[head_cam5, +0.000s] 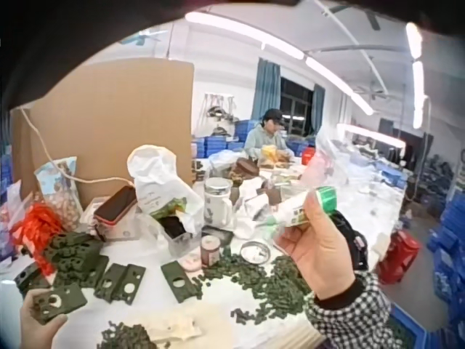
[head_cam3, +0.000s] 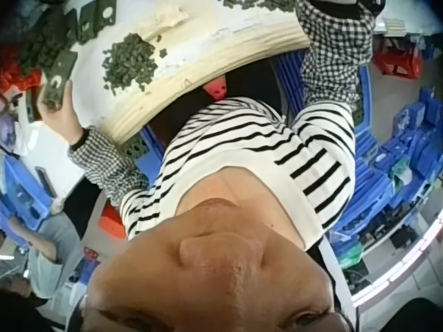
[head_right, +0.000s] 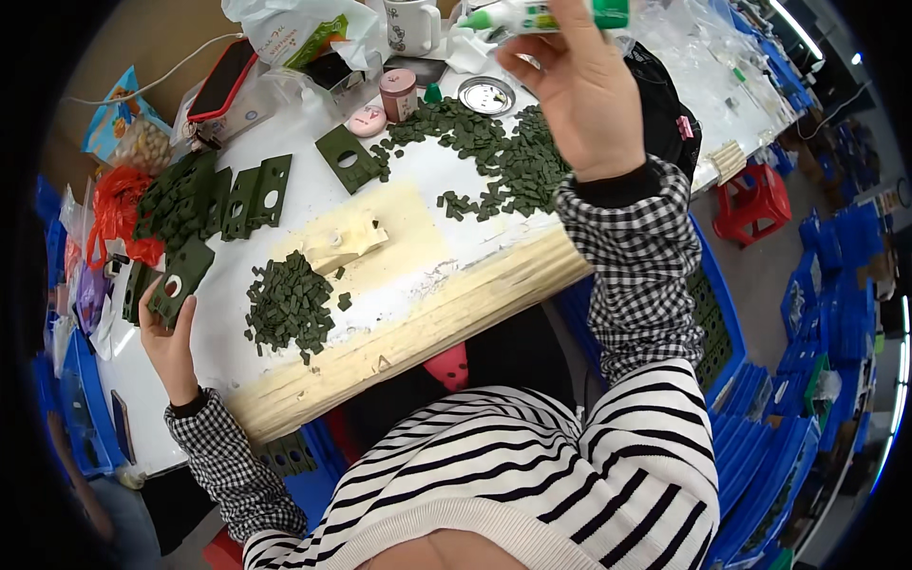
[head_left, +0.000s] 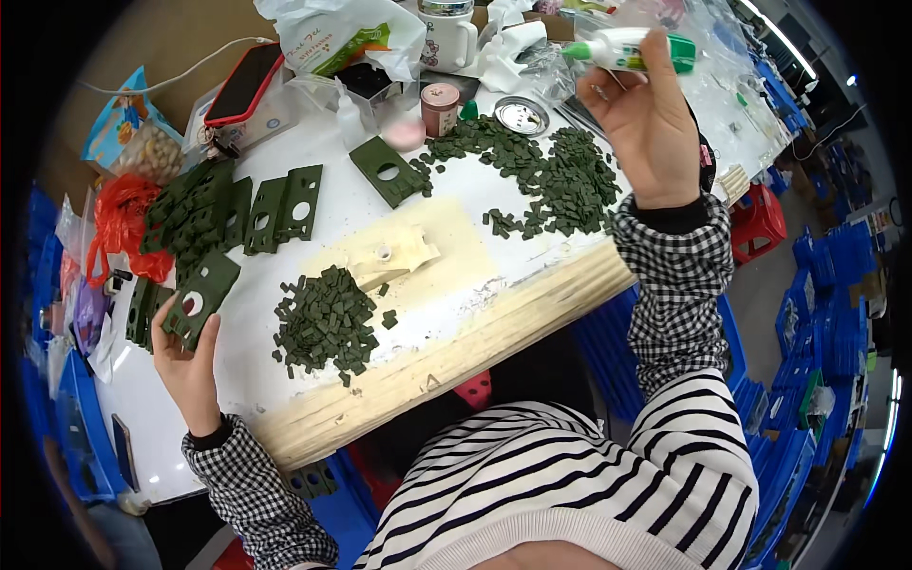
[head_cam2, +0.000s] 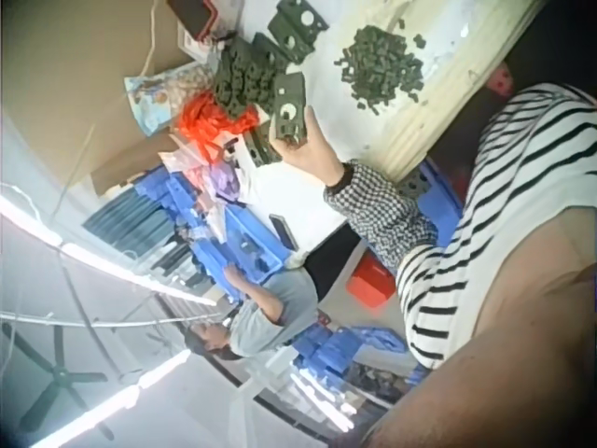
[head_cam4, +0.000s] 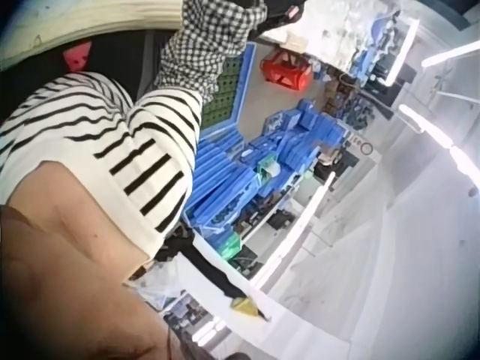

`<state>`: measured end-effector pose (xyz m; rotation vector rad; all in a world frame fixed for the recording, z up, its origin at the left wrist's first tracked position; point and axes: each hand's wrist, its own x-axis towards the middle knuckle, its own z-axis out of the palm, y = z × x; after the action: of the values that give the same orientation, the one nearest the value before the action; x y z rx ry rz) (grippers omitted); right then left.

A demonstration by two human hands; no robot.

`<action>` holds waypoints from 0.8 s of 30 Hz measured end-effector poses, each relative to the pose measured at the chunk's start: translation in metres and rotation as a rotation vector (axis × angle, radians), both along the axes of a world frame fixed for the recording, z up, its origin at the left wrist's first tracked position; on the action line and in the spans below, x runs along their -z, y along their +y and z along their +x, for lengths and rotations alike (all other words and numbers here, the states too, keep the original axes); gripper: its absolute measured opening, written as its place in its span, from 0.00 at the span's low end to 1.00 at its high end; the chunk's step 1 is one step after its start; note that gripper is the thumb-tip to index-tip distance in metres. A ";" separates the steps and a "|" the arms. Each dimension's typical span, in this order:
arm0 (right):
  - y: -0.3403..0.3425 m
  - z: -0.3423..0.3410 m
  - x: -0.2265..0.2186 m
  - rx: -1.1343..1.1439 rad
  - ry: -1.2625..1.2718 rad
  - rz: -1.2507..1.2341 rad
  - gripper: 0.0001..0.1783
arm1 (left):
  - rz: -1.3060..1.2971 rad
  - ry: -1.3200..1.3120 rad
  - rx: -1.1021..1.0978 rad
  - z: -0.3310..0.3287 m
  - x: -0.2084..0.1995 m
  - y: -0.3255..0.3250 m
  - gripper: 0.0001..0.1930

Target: Assembling plastic toy tank models by gluing various green components together at a workshop bench.

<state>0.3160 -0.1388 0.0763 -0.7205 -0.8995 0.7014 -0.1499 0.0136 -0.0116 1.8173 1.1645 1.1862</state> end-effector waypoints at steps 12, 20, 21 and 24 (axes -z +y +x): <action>-0.055 0.007 0.046 0.061 0.092 -0.276 0.14 | -0.078 0.168 -0.099 -0.030 0.033 -0.001 0.23; -0.044 -0.008 0.036 -0.051 -0.013 -0.271 0.17 | 0.049 0.377 -0.161 -0.042 0.046 0.005 0.27; -0.043 0.002 0.037 -0.038 -0.015 -0.268 0.17 | 0.049 0.390 -0.158 -0.037 0.044 0.003 0.27; -0.019 0.022 0.033 -0.048 0.004 -0.274 0.16 | 0.105 0.398 -0.188 -0.047 0.047 0.003 0.28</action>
<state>0.3379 -0.1580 0.0432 -0.9421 -0.8276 0.8793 -0.1967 0.0165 -0.0589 2.1267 1.5492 1.0283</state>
